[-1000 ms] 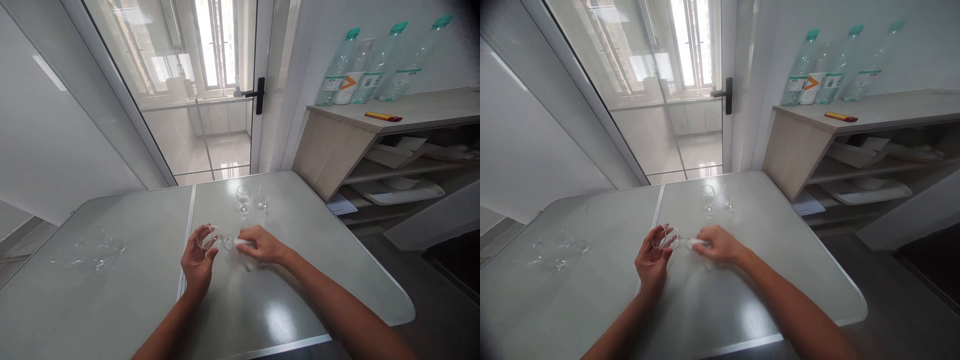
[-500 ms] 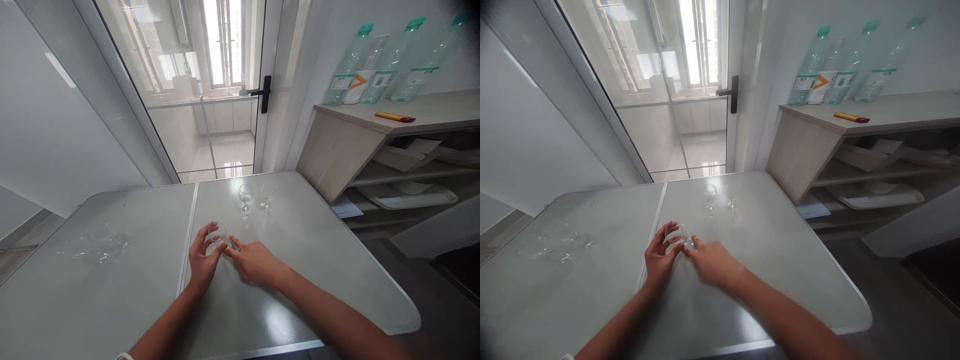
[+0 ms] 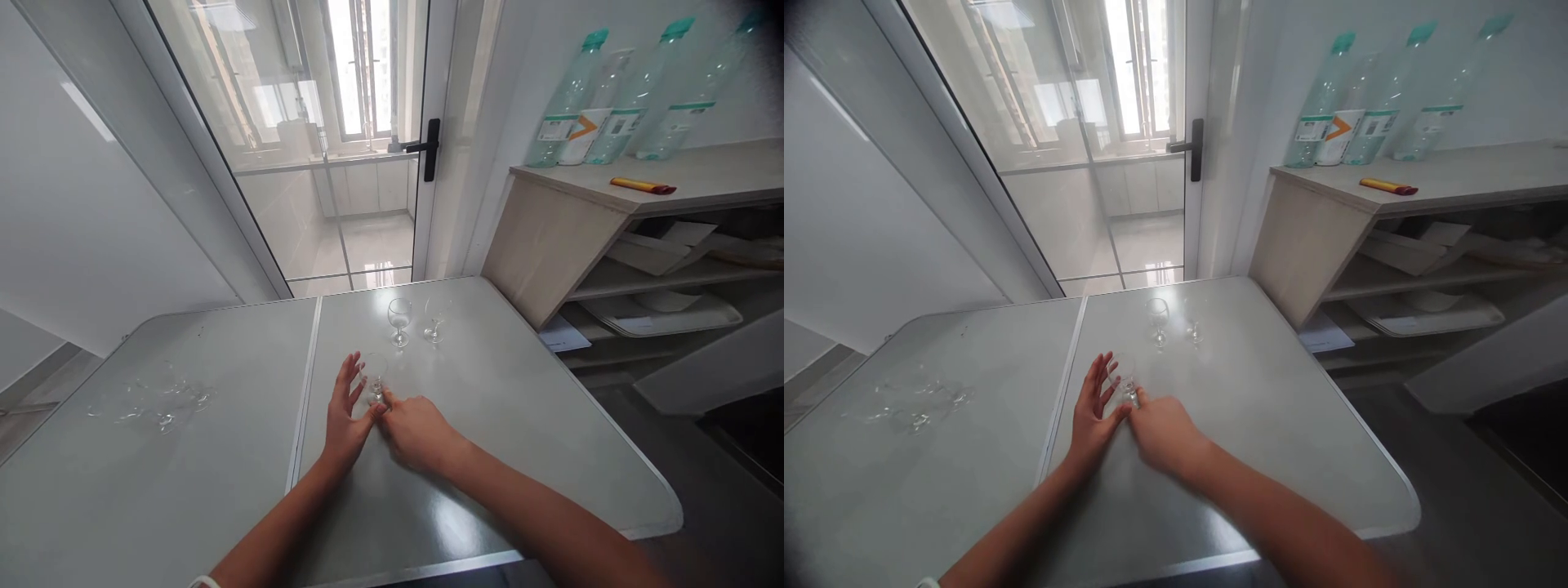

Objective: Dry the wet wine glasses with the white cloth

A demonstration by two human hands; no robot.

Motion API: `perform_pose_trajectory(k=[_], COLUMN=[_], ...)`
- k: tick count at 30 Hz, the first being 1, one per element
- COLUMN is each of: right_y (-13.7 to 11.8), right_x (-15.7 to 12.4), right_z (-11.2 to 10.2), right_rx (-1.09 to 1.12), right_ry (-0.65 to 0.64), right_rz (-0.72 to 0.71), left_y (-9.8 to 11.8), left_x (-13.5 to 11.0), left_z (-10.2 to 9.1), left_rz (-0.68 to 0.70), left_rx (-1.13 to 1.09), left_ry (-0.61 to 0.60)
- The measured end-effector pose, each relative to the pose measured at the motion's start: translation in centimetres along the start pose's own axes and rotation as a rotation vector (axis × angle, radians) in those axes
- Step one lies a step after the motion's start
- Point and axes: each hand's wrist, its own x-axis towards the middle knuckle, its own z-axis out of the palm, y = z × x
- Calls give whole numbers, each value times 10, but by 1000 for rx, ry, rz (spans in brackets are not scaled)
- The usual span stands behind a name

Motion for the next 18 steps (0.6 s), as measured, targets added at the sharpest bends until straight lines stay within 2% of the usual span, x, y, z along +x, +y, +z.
perform_pose_trajectory(k=[2, 5, 8, 10, 14, 18], right_y=[1, 6, 22, 37, 62, 66], right_x=[-1, -3, -5, -7, -11, -15], right_z=[-1, -2, -6, -10, -17, -23], right_rx=[-1, -15, -28, -26, -23, -33], right_ry=[0, -19, -54, -83, -126, -134], right_rz=[83, 322, 552, 655, 714, 725], left_y=[0, 0, 1, 3, 10, 13], left_x=[-1, -1, -1, -1, -2, -1], left_z=[1, 0, -2, -3, -6, -8], left_rz=[20, 36, 21, 4, 37, 50], left_rx=[6, 13, 23, 39, 47, 10], left_ry=[19, 56, 79, 81, 57, 66])
